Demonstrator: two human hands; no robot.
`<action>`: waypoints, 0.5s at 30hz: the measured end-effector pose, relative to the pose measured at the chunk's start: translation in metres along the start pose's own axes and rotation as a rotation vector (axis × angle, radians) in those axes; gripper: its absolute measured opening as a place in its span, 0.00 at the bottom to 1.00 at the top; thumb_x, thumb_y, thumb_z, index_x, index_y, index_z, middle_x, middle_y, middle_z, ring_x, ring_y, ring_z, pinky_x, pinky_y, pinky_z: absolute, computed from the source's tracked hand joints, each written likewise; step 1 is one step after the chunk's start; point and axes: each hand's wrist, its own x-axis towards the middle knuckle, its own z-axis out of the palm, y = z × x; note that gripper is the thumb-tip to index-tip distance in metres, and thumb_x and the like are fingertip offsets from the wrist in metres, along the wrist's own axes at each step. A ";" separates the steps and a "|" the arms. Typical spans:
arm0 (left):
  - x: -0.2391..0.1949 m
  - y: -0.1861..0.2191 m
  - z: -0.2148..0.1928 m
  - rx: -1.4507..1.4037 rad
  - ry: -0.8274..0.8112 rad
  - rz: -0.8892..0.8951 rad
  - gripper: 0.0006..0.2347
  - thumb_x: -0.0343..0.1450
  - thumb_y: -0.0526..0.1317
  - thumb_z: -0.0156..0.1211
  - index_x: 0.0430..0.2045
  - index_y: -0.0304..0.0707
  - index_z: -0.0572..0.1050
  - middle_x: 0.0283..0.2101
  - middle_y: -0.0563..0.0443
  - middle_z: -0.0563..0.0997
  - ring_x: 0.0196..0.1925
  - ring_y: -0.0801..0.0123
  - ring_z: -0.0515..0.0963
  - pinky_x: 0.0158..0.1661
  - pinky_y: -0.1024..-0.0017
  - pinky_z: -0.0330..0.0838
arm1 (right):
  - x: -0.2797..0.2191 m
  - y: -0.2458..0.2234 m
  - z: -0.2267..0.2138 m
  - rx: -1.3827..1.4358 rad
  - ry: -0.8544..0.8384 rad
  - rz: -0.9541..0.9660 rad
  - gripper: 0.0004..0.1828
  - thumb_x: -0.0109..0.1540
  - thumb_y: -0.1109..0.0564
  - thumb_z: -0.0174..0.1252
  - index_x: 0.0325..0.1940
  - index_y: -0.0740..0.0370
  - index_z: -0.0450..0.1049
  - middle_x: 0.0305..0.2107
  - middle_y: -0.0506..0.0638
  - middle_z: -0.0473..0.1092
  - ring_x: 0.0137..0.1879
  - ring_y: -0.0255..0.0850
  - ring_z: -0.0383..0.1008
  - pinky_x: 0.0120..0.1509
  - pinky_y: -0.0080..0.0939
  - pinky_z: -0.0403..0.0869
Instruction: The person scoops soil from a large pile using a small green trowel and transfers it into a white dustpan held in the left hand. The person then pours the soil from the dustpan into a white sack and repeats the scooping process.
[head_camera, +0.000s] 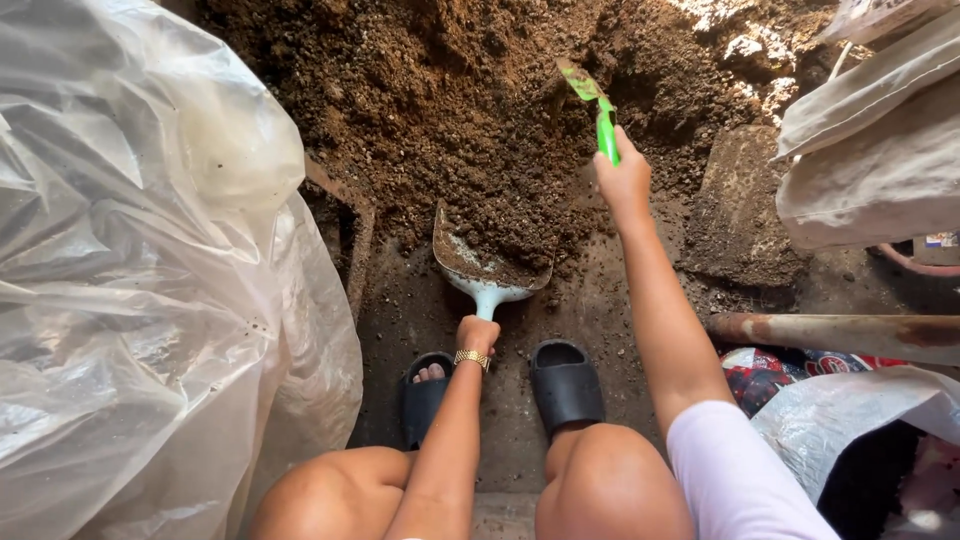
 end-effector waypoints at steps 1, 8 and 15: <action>0.001 0.003 -0.001 0.000 0.001 0.002 0.19 0.62 0.33 0.57 0.44 0.14 0.79 0.21 0.40 0.79 0.14 0.57 0.80 0.18 0.61 0.76 | 0.000 0.001 0.007 0.001 0.001 -0.001 0.29 0.66 0.56 0.56 0.72 0.54 0.64 0.55 0.69 0.71 0.39 0.48 0.82 0.34 0.40 0.83; -0.003 0.005 -0.003 0.009 -0.015 -0.025 0.20 0.61 0.34 0.58 0.44 0.15 0.79 0.21 0.41 0.79 0.14 0.58 0.80 0.20 0.62 0.76 | -0.061 0.035 0.027 -0.197 -0.198 -0.059 0.31 0.65 0.55 0.53 0.73 0.62 0.62 0.53 0.77 0.70 0.57 0.68 0.74 0.54 0.63 0.76; 0.000 0.002 0.000 0.001 -0.015 -0.020 0.19 0.61 0.33 0.58 0.44 0.15 0.79 0.22 0.40 0.79 0.15 0.58 0.80 0.21 0.62 0.77 | -0.061 -0.013 -0.006 -0.079 -0.082 -0.102 0.27 0.68 0.58 0.52 0.74 0.52 0.64 0.56 0.65 0.71 0.58 0.61 0.74 0.59 0.60 0.75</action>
